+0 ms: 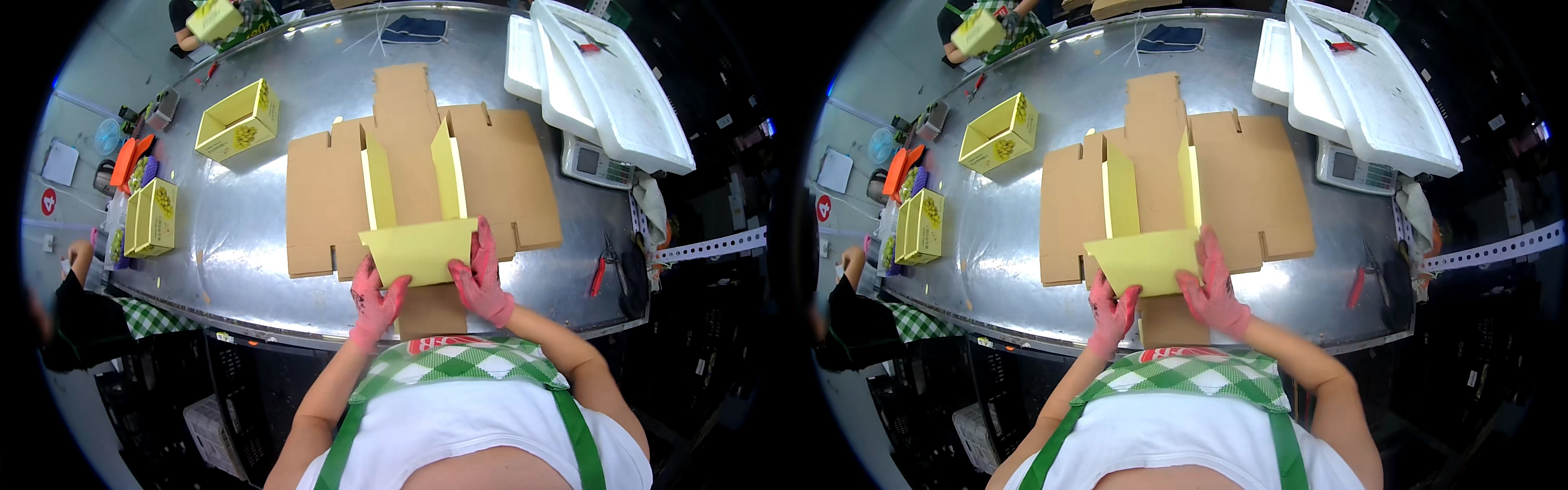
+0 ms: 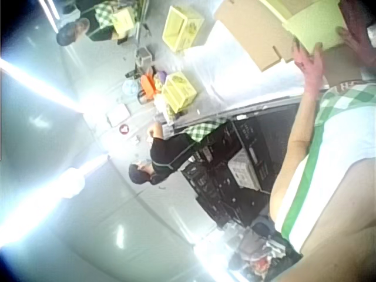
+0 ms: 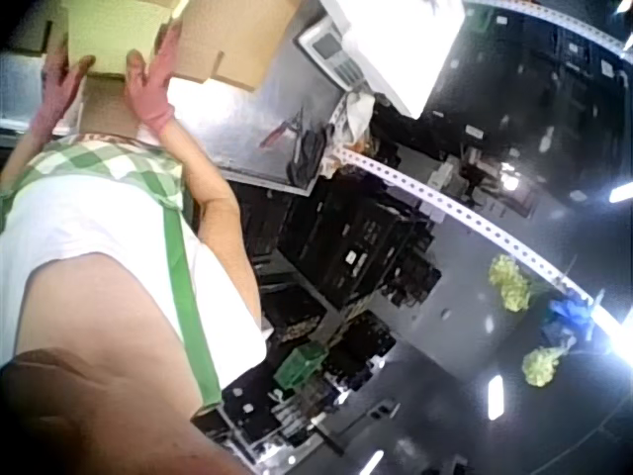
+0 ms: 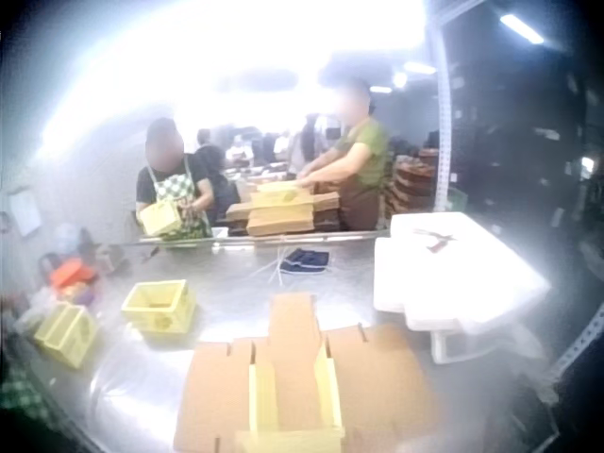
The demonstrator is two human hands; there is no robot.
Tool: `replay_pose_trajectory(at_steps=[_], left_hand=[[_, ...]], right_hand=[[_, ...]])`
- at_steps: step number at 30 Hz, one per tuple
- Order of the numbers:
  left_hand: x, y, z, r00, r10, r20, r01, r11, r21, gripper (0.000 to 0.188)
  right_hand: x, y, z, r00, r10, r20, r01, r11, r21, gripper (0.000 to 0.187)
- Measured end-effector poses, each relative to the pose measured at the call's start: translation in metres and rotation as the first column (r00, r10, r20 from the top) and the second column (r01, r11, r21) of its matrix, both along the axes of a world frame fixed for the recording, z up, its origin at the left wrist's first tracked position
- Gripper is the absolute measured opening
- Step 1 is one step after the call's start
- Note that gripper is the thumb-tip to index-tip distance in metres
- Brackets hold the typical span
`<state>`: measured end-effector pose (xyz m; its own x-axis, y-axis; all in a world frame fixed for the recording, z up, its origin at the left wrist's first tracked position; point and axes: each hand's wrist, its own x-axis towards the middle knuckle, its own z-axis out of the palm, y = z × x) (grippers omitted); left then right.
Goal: The person folds flat cardboard sheets into rectangular boxes by hand. They repeatedly fold the side flaps up, tuck the tabs into slots, and press the corners to secure the structure. The finished boxes are placed on a metal table alongside other completed units.
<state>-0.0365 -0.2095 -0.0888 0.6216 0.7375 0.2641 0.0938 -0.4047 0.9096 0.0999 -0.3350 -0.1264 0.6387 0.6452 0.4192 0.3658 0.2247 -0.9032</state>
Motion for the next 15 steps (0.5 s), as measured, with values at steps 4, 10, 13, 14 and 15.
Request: replay_pose_trajectory(at_steps=[4,10,13,14,15], left_hand=[[0.023,0.004,0.002,0.966,0.163,0.201,-0.156,0.986,-0.051,0.031],[0.023,0.014,0.020,0.960,0.164,-0.229,-0.012,0.836,0.549,0.039],[0.017,0.025,0.046,0.911,0.097,-0.400,0.257,0.626,0.736,0.051],[0.015,0.031,0.050,0.859,0.068,-0.508,0.389,0.559,0.732,0.053],[0.016,0.035,0.052,0.791,0.046,-0.609,0.516,0.484,0.707,0.055]], right_hand=[[0.010,0.019,0.017,0.986,-0.130,0.105,0.128,0.991,0.023,0.059],[0.020,0.014,0.065,0.735,0.066,0.674,0.311,0.851,-0.423,0.057],[0.031,0.010,0.073,0.560,0.363,0.745,0.292,0.755,-0.587,0.063],[0.032,0.012,0.084,0.515,0.478,0.712,0.281,0.690,-0.667,0.062],[0.034,0.014,0.089,0.467,0.585,0.663,0.276,0.616,-0.738,0.062]])
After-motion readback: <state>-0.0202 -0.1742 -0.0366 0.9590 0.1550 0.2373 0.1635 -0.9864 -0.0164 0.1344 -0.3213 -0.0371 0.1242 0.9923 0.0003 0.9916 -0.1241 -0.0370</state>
